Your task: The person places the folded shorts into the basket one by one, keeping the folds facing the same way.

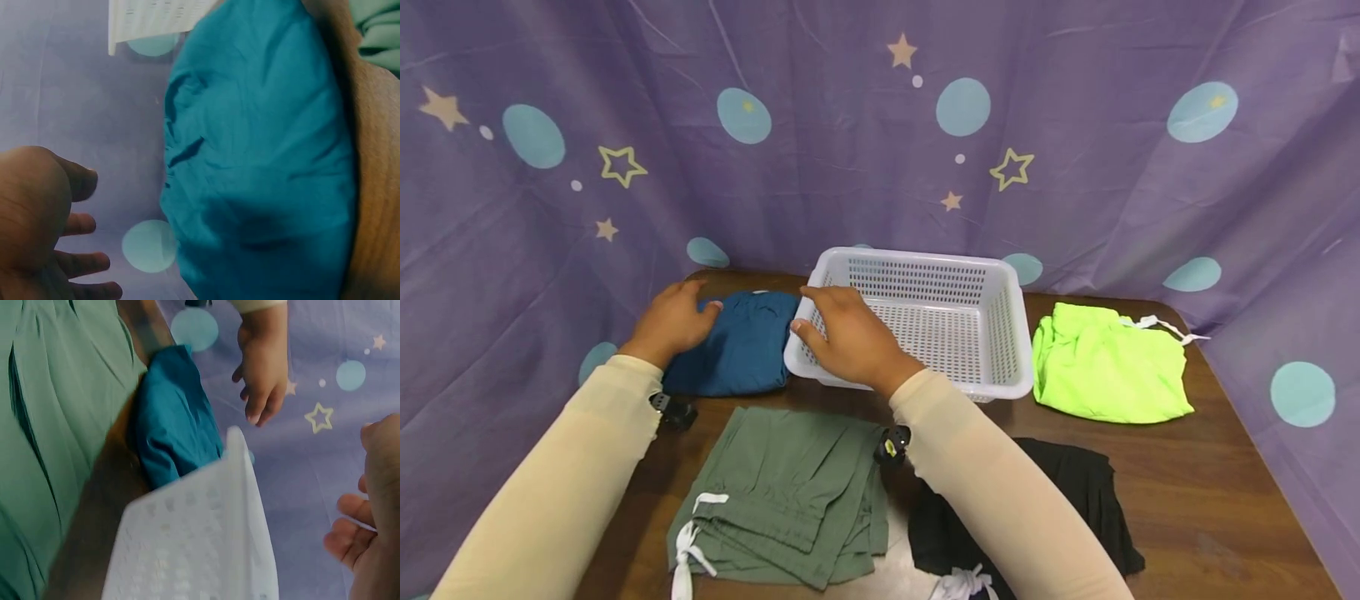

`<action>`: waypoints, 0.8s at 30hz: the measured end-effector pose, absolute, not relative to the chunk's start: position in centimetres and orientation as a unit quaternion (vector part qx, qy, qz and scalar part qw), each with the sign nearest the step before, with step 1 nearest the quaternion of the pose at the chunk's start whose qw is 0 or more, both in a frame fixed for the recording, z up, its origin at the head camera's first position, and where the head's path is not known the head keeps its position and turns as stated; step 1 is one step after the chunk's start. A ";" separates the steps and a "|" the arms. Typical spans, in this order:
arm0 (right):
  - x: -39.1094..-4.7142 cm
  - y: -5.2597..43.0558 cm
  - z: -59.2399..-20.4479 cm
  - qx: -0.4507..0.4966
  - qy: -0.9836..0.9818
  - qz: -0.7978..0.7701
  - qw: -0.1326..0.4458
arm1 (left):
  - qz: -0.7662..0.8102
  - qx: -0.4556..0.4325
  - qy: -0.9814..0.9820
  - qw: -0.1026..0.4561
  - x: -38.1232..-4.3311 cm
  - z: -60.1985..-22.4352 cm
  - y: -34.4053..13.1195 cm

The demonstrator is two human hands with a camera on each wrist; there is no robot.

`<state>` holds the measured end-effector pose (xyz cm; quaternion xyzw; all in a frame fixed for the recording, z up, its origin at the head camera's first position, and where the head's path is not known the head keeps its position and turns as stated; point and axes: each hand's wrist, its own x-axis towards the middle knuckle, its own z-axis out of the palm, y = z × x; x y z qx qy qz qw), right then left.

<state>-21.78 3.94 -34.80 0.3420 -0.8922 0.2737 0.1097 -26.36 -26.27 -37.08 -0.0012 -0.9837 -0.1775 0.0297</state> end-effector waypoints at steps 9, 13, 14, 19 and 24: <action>-19.9 1.1 -35.8 0.386 -0.830 0.401 0.029 | -0.164 0.056 -0.984 -0.032 -26.3 -38.4 -26.9; -19.1 -0.3 -36.7 0.382 -0.805 0.453 -0.034 | -0.152 0.077 -0.984 -0.057 -26.4 -39.1 -27.2; -18.9 -0.5 -36.9 0.377 -0.800 0.464 -0.050 | -0.149 0.080 -0.984 -0.061 -26.4 -39.2 -27.3; -18.0 -1.9 -38.1 0.328 -0.770 0.524 -0.155 | -0.137 0.098 -0.983 -0.072 -26.5 -40.1 -27.6; -17.4 -3.1 -39.8 0.238 -0.742 0.578 -0.243 | -0.128 0.097 -0.984 -0.080 -26.4 -40.7 -27.7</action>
